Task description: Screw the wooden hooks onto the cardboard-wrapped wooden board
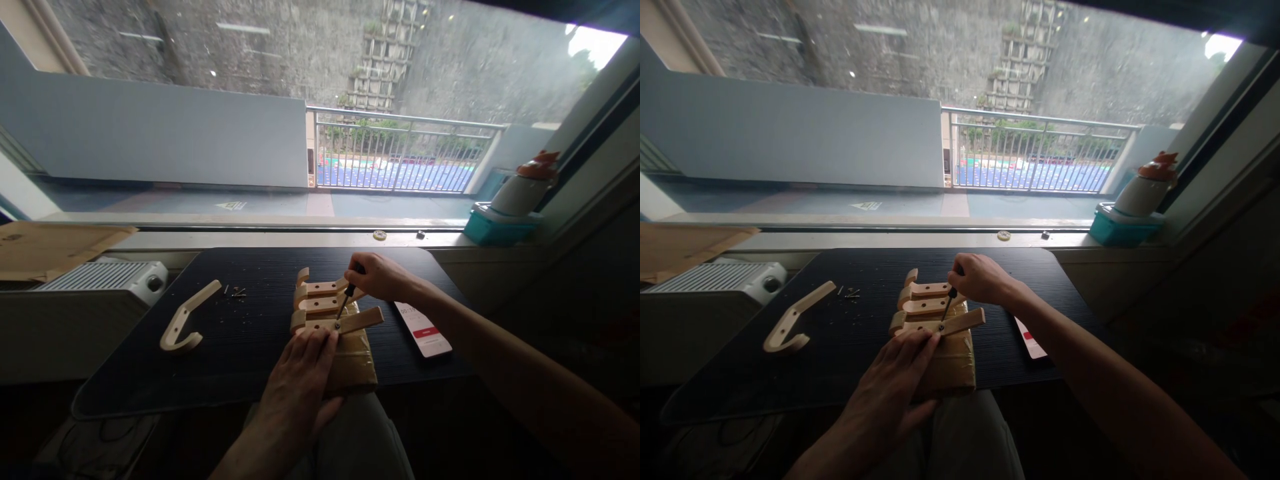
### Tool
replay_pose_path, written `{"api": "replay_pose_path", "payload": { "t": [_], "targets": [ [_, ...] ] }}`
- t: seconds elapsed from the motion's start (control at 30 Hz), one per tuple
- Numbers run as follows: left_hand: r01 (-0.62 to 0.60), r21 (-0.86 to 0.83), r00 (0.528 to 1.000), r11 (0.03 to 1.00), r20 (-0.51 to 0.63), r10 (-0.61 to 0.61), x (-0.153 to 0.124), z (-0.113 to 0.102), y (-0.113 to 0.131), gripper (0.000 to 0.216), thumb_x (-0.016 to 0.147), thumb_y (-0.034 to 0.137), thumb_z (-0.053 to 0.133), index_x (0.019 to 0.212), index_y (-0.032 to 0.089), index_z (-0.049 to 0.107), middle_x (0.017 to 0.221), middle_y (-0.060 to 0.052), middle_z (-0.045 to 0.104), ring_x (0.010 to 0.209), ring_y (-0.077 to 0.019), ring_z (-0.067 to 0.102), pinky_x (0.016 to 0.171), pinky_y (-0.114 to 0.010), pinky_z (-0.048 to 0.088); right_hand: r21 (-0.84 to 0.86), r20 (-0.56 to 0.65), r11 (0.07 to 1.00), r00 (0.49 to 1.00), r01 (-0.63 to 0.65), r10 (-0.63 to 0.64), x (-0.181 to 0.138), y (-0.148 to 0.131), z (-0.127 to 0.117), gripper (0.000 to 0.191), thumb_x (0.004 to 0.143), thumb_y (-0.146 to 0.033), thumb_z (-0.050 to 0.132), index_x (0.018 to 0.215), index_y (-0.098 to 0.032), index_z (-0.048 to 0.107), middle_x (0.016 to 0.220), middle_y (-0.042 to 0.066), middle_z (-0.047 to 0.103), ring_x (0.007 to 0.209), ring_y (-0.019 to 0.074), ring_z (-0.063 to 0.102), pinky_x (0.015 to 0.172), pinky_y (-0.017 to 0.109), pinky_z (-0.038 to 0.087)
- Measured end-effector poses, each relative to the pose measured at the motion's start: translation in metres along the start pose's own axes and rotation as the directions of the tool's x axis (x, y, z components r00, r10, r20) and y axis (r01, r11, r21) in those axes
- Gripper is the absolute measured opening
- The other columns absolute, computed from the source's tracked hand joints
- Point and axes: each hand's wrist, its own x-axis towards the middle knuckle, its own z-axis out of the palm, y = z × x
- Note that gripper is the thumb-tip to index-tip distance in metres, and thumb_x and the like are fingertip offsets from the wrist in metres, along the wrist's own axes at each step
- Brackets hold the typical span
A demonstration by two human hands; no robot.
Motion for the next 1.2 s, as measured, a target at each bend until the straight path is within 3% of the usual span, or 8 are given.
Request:
{"api": "replay_pose_path", "payload": {
  "t": [0.37,0.43,0.6,0.73,1.2],
  "targets": [
    [0.003,0.003,1.000,1.000,0.008,-0.003,0.001,-0.002,0.002,0.077,0.067,0.018,0.065,0.135,0.016,0.032,0.133,-0.010,0.042,0.126,-0.0284,0.033,0.107,-0.044,0.030,-0.038,0.005,0.999,1.000,0.019,-0.018,0.001,0.000,-0.003,0.019,0.082,-0.032,0.047,0.080,-0.016,0.057,0.069,0.002,0.060,0.055,0.0099,0.045,0.049,0.023,0.028],
    [0.003,0.004,1.000,1.000,0.010,-0.003,0.001,-0.002,0.002,0.076,0.067,0.019,0.065,0.135,0.016,0.033,0.132,-0.011,0.043,0.125,-0.0283,0.034,0.107,-0.044,0.031,-0.050,0.025,0.998,0.999,0.050,-0.048,-0.002,-0.003,-0.005,0.019,0.083,-0.032,0.046,0.079,-0.017,0.057,0.067,0.002,0.060,0.055,0.0100,0.045,0.050,0.023,0.027],
    [0.018,0.013,1.000,1.000,0.013,-0.018,0.002,-0.003,0.003,0.075,0.067,0.021,0.066,0.135,0.013,0.035,0.132,-0.012,0.044,0.125,-0.0290,0.035,0.106,-0.045,0.032,-0.197,-0.081,0.965,0.978,0.174,-0.193,-0.016,-0.019,-0.014,0.018,0.083,-0.031,0.043,0.079,-0.019,0.055,0.060,0.000,0.055,0.051,0.0105,0.042,0.051,0.024,0.023],
    [0.024,0.018,1.000,1.000,0.015,-0.024,0.002,-0.002,0.003,0.075,0.067,0.022,0.066,0.135,0.011,0.036,0.132,-0.012,0.044,0.125,-0.0288,0.034,0.106,-0.045,0.032,-0.295,-0.087,0.926,0.958,0.236,-0.272,-0.024,-0.029,-0.015,0.018,0.084,-0.030,0.041,0.077,-0.019,0.053,0.055,-0.001,0.051,0.048,0.0109,0.038,0.050,0.026,0.020],
    [0.027,0.021,0.999,0.999,0.015,-0.028,0.001,-0.002,0.003,0.074,0.067,0.023,0.066,0.135,0.011,0.038,0.131,-0.013,0.045,0.123,-0.0294,0.035,0.105,-0.045,0.033,-0.315,-0.065,0.896,0.935,0.313,-0.349,-0.024,-0.028,-0.005,0.016,0.082,-0.028,0.040,0.074,-0.019,0.050,0.056,-0.002,0.052,0.046,0.0099,0.033,0.048,0.026,0.017]
  ]
}}
